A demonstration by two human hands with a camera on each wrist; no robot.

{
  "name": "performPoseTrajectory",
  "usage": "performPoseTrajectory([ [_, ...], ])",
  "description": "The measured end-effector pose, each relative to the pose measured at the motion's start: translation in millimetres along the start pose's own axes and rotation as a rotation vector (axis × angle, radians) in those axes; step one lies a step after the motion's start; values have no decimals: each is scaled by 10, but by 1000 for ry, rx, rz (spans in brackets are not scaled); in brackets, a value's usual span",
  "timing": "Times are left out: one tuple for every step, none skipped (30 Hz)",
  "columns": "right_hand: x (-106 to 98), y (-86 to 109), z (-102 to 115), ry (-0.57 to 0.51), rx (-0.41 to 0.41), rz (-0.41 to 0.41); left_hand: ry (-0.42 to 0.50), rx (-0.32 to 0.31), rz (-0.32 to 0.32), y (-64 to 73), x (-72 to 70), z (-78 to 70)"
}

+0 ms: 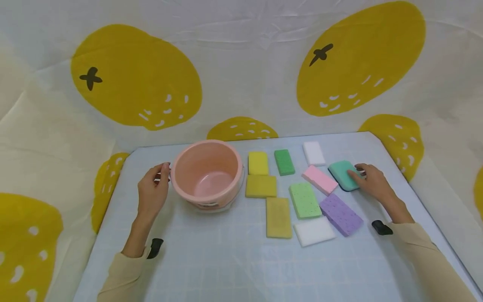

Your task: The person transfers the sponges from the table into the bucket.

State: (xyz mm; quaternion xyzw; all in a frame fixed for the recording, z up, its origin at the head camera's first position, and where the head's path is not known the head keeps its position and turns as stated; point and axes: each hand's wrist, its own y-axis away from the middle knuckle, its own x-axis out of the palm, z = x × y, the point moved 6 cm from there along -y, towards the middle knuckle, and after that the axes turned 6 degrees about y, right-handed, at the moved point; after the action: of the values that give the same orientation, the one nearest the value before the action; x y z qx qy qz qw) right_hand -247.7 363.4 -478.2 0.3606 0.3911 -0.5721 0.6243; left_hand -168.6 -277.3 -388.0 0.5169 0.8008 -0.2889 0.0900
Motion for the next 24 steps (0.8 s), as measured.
performPoseTrajectory([
  [7, -1, 3, -6, 4, 12, 9, -14, 6, 2, 7, -4],
  [16, -3, 7, -9, 4, 21, 21, -28, 13, 1, 9, -7],
  [26, -7, 13, -11, 7, 31, 39, -43, 19, 1, 7, -10],
  [32, -12, 21, -14, 9, 39, 59, -58, 24, -1, 6, -12],
  [39, -18, 29, -16, 10, 45, 86, -74, 31, -3, 2, -19],
  [44, -28, 31, -17, 12, 52, 115, -90, 37, -7, -2, -21],
  [48, -34, 36, -17, 14, 60, 140, -105, 44, -10, -5, -21],
  [49, -38, 41, -15, 16, 68, 170, -125, 52, -12, -7, -19],
  [49, -42, 47, -13, 16, 76, 200, -149, 62, -11, -5, -17],
  [46, -43, 54, -13, 16, 85, 232, -177, 73, -12, -4, -10],
  [43, -45, 58, -14, 16, 95, 255, -204, 85, -11, -4, -4],
  [40, -46, 57, -14, 15, 105, 276, -233, 96, -9, -2, 3],
  [36, -47, 60, -14, 16, 117, 297, -263, 105, -7, 0, 9],
  [31, -46, 62, -15, 17, 129, 321, -292, 116, -4, 1, 13],
  [26, -48, 61, -14, 19, 139, 333, -316, 129, -1, 2, 15],
  [18, -49, 60, -14, 23, 148, 351, -338, 140, -2, 3, 16],
  [9, -49, 57, -14, 28, 157, 360, -352, 152, -5, 6, 14],
  [0, -48, 56, -14, 36, 167, 367, -362, 167, -10, 12, 10],
  [-11, -48, 56, -15, 45, 175, 373, -371, 182, -15, 16, 9],
  [-23, -48, 52, -15, 54, 181, 374, -376, 201, -19, 20, 7],
  [-34, -51, 42, -16, 63, 186, 377, -381, 218, -25, 25, 8],
  [-48, -53, 39, -19, 69, 190, 380, -384, 233, -30, 29, 7],
  [-59, -58, 34, -21, 72, 194, 374, -383, 247, -35, 32, 10],
  [-73, -63, 33, -23, 74, 197, 378, -386, 259, -36, 33, 15],
])
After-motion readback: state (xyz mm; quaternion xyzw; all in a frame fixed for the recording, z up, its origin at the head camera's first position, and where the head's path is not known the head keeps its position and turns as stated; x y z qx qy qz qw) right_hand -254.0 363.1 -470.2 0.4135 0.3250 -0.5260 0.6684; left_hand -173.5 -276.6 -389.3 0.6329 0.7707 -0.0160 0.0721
